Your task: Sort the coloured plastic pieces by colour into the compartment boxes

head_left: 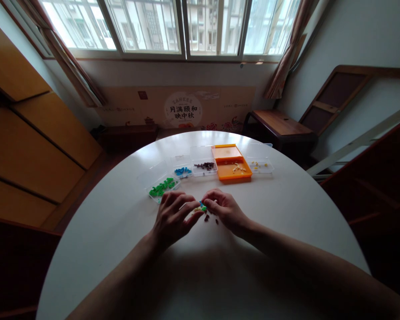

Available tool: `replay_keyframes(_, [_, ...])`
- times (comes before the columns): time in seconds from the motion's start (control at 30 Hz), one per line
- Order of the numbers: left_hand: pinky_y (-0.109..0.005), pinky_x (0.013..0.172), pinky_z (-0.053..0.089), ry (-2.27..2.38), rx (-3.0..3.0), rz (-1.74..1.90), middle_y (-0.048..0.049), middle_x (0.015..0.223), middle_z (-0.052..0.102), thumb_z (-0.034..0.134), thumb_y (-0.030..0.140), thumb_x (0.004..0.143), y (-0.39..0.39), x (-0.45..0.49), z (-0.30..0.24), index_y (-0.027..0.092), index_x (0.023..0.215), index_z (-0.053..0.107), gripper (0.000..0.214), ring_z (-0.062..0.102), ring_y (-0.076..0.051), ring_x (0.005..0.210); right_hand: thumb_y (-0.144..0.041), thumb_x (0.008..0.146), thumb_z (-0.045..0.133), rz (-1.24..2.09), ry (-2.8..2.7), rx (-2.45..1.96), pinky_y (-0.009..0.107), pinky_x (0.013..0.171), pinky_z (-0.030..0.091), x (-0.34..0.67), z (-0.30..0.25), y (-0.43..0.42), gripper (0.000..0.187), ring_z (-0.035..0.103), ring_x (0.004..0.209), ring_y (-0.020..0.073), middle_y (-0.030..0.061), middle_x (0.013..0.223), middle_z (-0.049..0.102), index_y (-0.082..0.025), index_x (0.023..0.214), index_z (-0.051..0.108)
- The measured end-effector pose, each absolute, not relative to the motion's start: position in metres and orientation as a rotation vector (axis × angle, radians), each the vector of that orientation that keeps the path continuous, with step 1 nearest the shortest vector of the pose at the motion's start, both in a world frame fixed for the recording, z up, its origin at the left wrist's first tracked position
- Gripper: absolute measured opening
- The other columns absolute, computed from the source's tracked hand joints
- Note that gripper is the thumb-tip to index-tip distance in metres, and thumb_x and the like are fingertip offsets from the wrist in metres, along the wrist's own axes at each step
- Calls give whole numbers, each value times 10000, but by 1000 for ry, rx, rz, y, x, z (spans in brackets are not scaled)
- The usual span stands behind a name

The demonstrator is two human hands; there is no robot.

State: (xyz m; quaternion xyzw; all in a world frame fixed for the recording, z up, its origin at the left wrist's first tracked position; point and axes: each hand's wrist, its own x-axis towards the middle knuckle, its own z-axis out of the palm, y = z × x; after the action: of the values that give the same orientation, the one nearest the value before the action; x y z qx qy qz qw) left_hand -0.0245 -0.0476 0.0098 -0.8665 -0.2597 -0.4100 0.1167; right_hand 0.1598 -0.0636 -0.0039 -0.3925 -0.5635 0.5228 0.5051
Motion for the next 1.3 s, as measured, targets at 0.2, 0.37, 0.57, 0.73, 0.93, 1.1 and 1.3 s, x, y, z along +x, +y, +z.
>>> replay_keyframes(0.2, [-335, 770, 397, -798, -2450, -1254, 17, 772, 685, 715, 215, 785, -51, -23, 11, 240, 830, 606, 120, 595, -163, 801, -449, 779, 680, 1358, -1305, -910, 226, 525, 514, 155, -12, -67, 286, 554, 599, 89, 2, 810, 550, -165, 795, 650])
replay_keyframes(0.37, [-335, 748, 393, -754, -2447, -1233, 21, 770, 688, 704, 175, 790, -53, -23, 11, 250, 886, 618, 149, 595, -160, 776, -443, 789, 665, 1288, -1324, -923, 247, 526, 532, 154, -13, -68, 279, 554, 590, 85, 18, 867, 538, -166, 787, 693])
replay_keyframes(0.57, [-344, 762, 398, -877, -2308, -1291, 11, 787, 683, 720, 192, 772, -42, -32, 9, 253, 856, 641, 132, 582, -175, 790, -312, 822, 624, 990, -1398, -1055, 245, 579, 480, 166, -11, -63, 160, 529, 651, 106, 26, 842, 571, -188, 853, 720])
replay_keyframes(0.73, [-357, 764, 401, -1214, -2038, -1372, -24, 808, 662, 676, 245, 812, -24, -48, 3, 224, 853, 668, 47, 559, -199, 793, -241, 792, 622, 817, -1402, -1198, 272, 657, 455, 183, -21, -53, 116, 525, 704, 133, 29, 828, 608, -189, 840, 714])
replay_keyframes(0.93, [-376, 796, 433, -1381, -1999, -1376, -65, 905, 650, 631, 270, 841, -16, -53, -2, 177, 953, 691, 157, 564, -214, 832, -177, 770, 622, 693, -1572, -1223, 285, 696, 454, 183, -24, -56, 129, 529, 751, 147, 33, 835, 594, -194, 857, 716])
replay_keyframes(1.1, [-353, 812, 453, -1149, -2466, -1191, -47, 920, 653, 629, 226, 840, -24, -44, -4, 198, 934, 680, 110, 560, -202, 898, -141, 768, 616, 626, -1641, -1211, 285, 710, 459, 178, -24, -58, 158, 552, 788, 155, 31, 839, 592, -204, 877, 712])
replay_keyframes(1.3, [-380, 837, 434, -1016, -2768, -865, -54, 1049, 648, 584, 220, 870, -29, -34, -8, 263, 1043, 681, 204, 539, -224, 982, -145, 775, 629, 613, -1660, -1222, 287, 722, 464, 179, -26, -57, 152, 565, 810, 160, 31, 844, 588, -206, 887, 710])
